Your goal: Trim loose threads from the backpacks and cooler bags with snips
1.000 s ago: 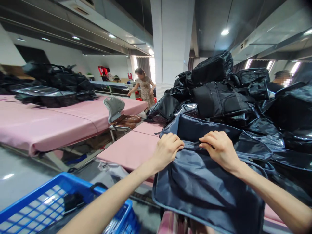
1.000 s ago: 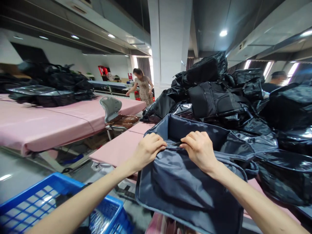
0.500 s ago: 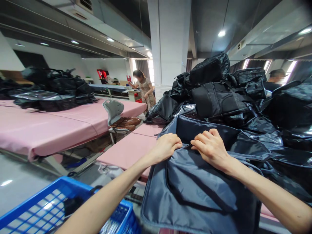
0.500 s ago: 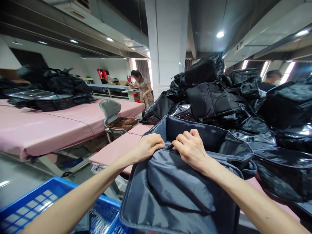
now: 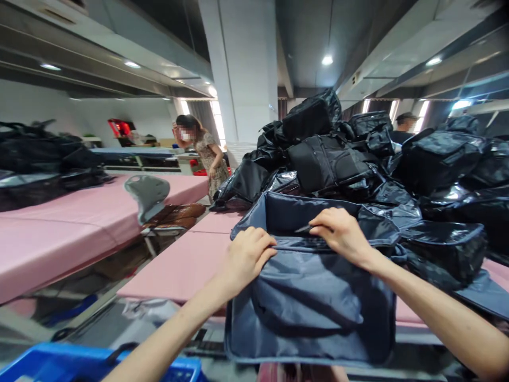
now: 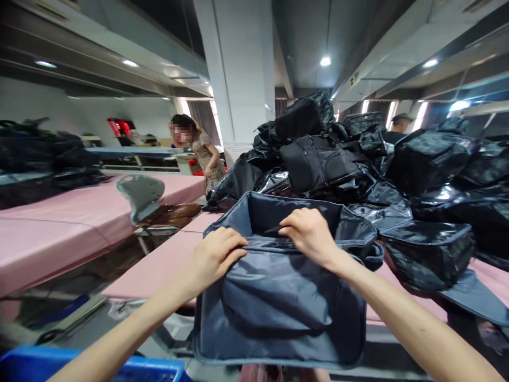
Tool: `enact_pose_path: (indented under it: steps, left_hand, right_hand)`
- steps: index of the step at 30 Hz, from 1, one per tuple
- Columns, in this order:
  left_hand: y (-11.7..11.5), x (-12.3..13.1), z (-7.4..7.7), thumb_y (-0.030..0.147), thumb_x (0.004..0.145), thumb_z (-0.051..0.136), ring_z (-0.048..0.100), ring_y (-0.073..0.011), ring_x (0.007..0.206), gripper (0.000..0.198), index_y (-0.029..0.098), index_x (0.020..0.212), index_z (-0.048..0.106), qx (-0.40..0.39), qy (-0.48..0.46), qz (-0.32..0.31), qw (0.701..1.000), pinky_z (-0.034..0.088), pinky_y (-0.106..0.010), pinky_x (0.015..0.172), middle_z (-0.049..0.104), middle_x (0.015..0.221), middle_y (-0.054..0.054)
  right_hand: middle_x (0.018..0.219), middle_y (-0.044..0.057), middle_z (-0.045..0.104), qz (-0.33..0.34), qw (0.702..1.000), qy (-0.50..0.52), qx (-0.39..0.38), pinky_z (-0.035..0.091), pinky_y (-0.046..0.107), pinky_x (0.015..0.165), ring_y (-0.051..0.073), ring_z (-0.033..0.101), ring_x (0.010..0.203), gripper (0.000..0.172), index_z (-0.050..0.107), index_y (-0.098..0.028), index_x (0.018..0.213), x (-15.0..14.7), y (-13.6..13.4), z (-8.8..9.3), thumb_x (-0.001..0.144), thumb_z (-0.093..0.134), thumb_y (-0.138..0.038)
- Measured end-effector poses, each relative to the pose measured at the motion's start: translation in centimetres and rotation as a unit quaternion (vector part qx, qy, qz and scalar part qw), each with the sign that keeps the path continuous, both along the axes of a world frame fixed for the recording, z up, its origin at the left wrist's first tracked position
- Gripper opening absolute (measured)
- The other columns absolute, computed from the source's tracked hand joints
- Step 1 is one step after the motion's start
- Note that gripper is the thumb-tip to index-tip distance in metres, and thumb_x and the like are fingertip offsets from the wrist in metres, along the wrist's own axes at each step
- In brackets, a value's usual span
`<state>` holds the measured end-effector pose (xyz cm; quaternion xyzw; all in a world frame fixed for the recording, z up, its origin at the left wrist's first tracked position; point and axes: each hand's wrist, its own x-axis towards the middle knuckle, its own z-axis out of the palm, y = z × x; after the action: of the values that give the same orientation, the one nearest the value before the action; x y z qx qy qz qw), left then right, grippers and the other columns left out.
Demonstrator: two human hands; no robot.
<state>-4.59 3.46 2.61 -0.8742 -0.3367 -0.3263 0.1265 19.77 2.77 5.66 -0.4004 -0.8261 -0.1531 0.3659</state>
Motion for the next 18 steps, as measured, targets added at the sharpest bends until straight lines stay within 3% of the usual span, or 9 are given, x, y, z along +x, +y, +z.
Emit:
enact_pose_path:
  steps: [3, 6, 9, 13, 18]
  left_hand:
    - [-0.6, 1.8, -0.6, 0.029, 0.085, 0.05, 0.05, -0.016, 0.076, 0.015, 0.018, 0.088, 0.059, 0.034, 0.004, -0.012, 0.999, 0.04, -0.028, 0.067, 0.059, 0.083, -0.004]
    - [-0.5, 4.5, -0.6, 0.03, 0.085, 0.05, 0.05, -0.016, 0.075, 0.015, 0.017, 0.085, 0.058, 0.03, 0.007, -0.03, 0.999, 0.04, -0.028, 0.066, 0.058, 0.081, -0.004]
    - [0.1, 6.4, -0.2, 0.028, 0.086, 0.05, 0.051, -0.0151, 0.073, 0.015, 0.017, 0.079, 0.058, 0.01, 0.009, -0.029, 0.999, 0.04, -0.027, 0.065, 0.058, 0.078, -0.003]
    - [0.8, 6.5, 0.4, 0.025, 0.085, 0.051, 0.053, -0.014, 0.074, 0.013, 0.018, 0.079, 0.06, -0.015, 0.023, -0.026, 0.999, 0.041, -0.026, 0.065, 0.06, 0.078, -0.001]
    - [0.5, 5.8, 0.5, 0.027, 0.083, 0.054, 0.054, -0.0145, 0.075, 0.01, 0.02, 0.084, 0.061, -0.019, 0.081, -0.036, 0.996, 0.041, -0.025, 0.062, 0.062, 0.082, -0.001]
  right_hand:
    - [0.089, 0.003, 0.066, -0.056, 0.988, 0.134, -0.046, 0.043, 0.028, 0.072, 0.016, 0.06, 0.08, 0.016, 0.062, -0.021, 0.09, 4.7, -1.1, -0.3, 0.082, 0.054, -0.032]
    - [0.09, 0.003, 0.066, -0.084, 0.981, 0.166, -0.062, 0.047, 0.028, 0.071, 0.017, 0.061, 0.082, 0.017, 0.061, -0.022, 0.093, 7.2, -3.3, -1.1, 0.082, 0.054, -0.033]
    - [0.093, 0.005, 0.067, -0.022, 0.994, 0.091, -0.051, 0.048, 0.029, 0.074, 0.017, 0.061, 0.085, 0.016, 0.058, -0.021, 0.097, 6.4, -5.5, -2.5, 0.084, 0.052, -0.028]
    - [0.104, 0.008, 0.065, 0.049, 0.998, -0.044, -0.023, 0.048, 0.031, 0.075, 0.017, 0.059, 0.088, 0.013, 0.057, -0.019, 0.096, 3.4, -6.6, -5.1, 0.084, 0.051, -0.022]
    - [0.103, 0.005, 0.065, 0.074, 0.989, -0.073, -0.109, 0.047, 0.03, 0.069, 0.016, 0.057, 0.083, 0.013, 0.055, -0.019, 0.094, 3.5, -6.6, -6.6, 0.081, 0.055, -0.022]
